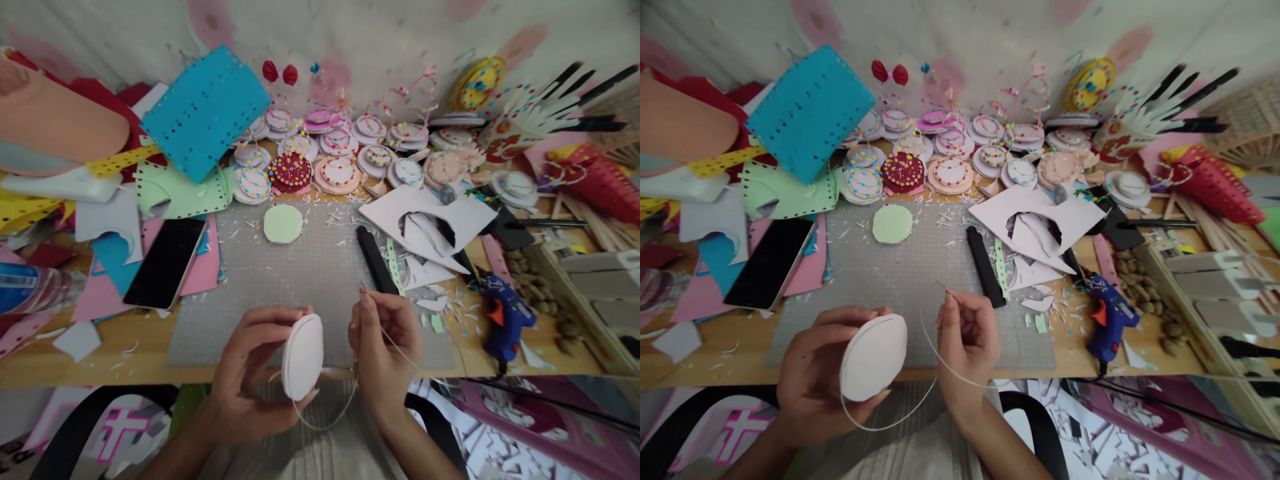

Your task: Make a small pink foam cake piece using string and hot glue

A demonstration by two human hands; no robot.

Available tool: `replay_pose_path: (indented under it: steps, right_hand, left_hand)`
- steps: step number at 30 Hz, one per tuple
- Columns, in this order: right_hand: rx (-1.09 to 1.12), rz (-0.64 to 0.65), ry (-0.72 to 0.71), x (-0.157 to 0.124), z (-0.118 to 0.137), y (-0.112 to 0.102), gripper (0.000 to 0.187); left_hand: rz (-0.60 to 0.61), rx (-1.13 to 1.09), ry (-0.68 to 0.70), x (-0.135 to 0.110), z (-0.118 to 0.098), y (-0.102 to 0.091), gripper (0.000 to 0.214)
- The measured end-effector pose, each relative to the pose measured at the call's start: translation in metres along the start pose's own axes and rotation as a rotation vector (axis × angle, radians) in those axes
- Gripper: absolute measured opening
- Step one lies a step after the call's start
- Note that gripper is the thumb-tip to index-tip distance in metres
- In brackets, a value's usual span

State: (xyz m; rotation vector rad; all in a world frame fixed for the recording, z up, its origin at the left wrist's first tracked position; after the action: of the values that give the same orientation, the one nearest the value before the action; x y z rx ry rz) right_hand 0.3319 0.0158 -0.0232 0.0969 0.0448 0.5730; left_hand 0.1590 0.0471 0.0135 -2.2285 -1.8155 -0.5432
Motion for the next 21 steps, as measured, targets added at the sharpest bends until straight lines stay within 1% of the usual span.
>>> replay_pose_path:
  steps: [3,7,9,11,14,18,21]
  right_hand:
    - [-0.029,-0.02,-0.061,-0.001,0.0,-0.001,0.005]
    - [-0.046,-0.039,-0.147,-0.008,0.006,-0.006,0.006]
    - [-0.018,-0.029,-0.156,-0.01,0.01,-0.007,0.007]
    - [0.019,-0.021,-0.097,-0.009,0.011,-0.008,0.007]
    - [0.085,-0.021,0.077,-0.004,0.004,-0.007,0.003]
    - [0.16,0.027,0.288,-0.001,-0.01,0.001,0.011]
    - [0.186,0.042,0.367,-0.002,-0.016,0.005,0.015]
  left_hand:
    - [-0.008,0.02,-0.008,-0.002,0.0,0.002,0.068]
    - [-0.099,0.02,-0.095,-0.001,0.008,0.001,0.066]
    - [-0.13,0.025,-0.126,-0.001,0.013,-0.001,0.066]
    - [-0.132,0.035,-0.132,0.0,0.016,-0.002,0.066]
    - [-0.119,0.037,-0.126,0.002,0.018,-0.004,0.066]
    - [-0.097,0.045,-0.062,0.003,0.011,-0.004,0.066]
    - [-0.107,0.091,-0.002,0.001,0.009,-0.006,0.067]
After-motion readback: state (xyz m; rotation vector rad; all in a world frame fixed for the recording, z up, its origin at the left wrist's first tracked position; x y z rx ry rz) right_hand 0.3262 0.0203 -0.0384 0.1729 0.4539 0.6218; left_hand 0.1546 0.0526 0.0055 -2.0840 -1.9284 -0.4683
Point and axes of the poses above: each hand's wrist, its own x-axis towards the middle knuckle, its own y-axis out of the palm, z = x × y, the point moved 7 cm from there along x, towards the middle knuckle, and after that the axes turned 14 degrees about -z, right-handed, at the moved point
